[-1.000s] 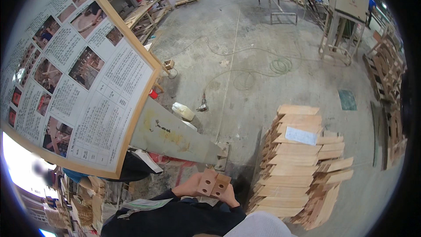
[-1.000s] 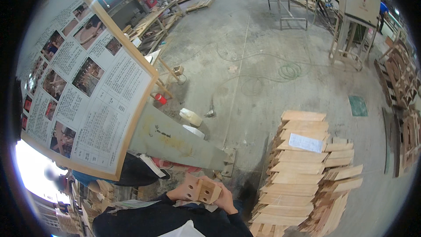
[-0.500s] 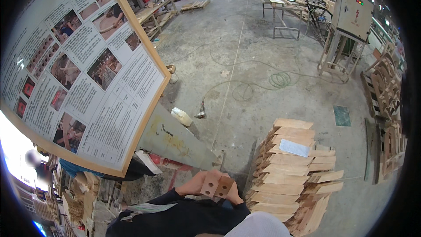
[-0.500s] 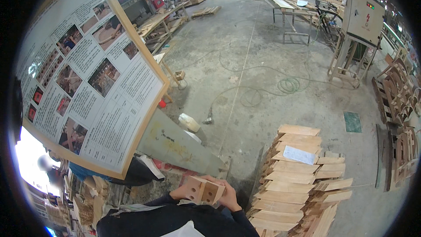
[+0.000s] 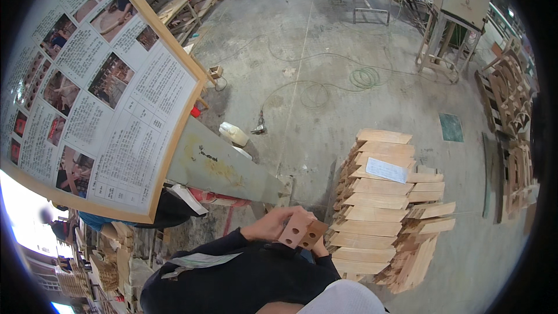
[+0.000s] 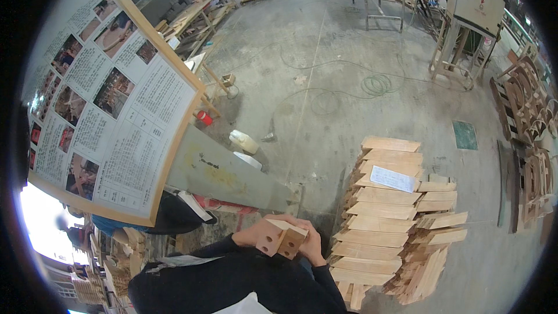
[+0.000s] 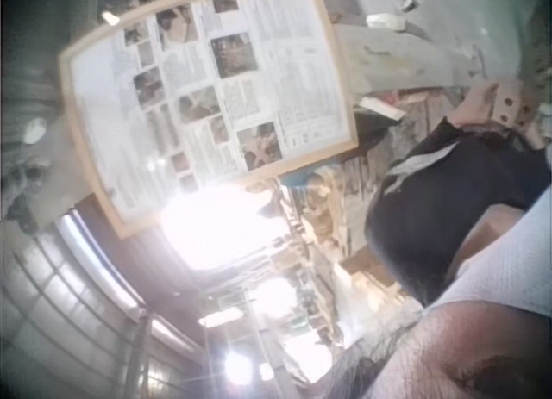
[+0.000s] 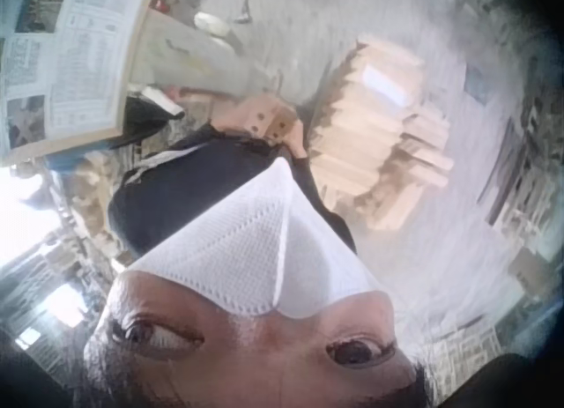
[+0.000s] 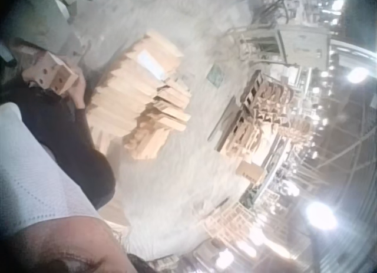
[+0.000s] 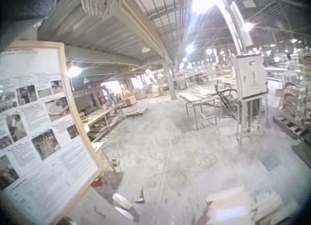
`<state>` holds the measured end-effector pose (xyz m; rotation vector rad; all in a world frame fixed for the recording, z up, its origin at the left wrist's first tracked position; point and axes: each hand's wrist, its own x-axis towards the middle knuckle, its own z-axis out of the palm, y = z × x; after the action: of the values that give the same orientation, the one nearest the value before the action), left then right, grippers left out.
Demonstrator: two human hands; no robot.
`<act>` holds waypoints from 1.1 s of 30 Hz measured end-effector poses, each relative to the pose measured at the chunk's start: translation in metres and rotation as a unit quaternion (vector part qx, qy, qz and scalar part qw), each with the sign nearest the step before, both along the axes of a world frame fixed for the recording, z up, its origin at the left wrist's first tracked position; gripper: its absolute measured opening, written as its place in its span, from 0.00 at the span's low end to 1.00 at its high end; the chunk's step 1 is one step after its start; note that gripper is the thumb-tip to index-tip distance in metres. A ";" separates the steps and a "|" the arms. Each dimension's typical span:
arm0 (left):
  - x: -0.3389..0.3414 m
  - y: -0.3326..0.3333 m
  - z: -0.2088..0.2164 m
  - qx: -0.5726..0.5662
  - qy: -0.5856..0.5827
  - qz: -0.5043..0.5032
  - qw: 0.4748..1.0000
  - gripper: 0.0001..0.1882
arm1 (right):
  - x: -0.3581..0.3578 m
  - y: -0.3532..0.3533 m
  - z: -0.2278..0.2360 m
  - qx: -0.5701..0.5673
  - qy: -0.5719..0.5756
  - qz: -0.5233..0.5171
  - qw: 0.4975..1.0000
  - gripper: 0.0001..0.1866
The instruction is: The person applies glue into the holes of wooden pieces using a small brush, then places the glued pieces onto a stack. The person also wipes the brush on a cloth and handles multiple wooden pieces during the process.
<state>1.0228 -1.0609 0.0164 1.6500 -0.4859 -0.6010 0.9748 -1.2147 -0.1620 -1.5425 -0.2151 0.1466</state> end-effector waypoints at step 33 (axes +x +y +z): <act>0.511 -0.021 -0.003 -0.052 -0.074 -0.056 0.994 0.24 | 0.490 -0.055 0.043 -0.142 0.045 -0.082 0.985 0.28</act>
<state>1.5338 -1.0823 0.0139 1.5821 -0.7117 -0.5287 1.4648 -1.2698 -0.1194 -1.8256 0.0065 0.1213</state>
